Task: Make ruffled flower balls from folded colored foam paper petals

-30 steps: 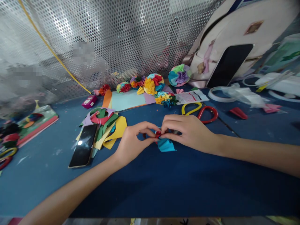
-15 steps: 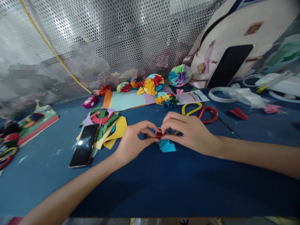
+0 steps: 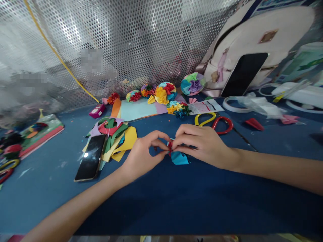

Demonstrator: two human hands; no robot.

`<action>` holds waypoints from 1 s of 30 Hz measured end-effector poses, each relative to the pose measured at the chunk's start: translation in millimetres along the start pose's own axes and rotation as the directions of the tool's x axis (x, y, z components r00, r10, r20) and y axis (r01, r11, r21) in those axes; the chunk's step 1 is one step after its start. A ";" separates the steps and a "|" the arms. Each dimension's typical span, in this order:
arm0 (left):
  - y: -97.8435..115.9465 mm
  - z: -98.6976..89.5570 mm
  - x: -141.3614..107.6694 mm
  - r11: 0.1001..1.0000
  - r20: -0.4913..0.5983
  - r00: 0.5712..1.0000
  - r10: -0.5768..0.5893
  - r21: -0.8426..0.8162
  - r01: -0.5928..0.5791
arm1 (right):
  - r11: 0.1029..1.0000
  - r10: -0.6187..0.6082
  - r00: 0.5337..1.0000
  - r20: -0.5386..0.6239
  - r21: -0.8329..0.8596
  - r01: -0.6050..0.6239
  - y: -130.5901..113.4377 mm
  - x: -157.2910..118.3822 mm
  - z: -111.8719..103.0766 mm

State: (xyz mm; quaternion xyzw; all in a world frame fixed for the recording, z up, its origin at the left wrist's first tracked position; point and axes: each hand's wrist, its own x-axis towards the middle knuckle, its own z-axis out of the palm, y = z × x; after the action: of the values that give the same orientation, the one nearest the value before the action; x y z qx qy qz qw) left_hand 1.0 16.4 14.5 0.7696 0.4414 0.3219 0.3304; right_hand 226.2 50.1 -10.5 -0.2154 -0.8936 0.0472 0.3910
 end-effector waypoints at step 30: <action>-3.1 3.6 1.0 0.971 -0.182 0.964 0.196 0.172 -0.165 | 0.914 -0.134 0.860 0.493 -0.274 0.300 102.9 4.5 -24.6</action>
State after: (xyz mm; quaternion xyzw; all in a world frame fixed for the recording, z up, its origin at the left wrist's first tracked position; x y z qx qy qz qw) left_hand 2.8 17.8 10.2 0.7944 0.4235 0.3901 0.1932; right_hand 277.0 142.8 -16.5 -0.1585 -0.9739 -0.1031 0.1255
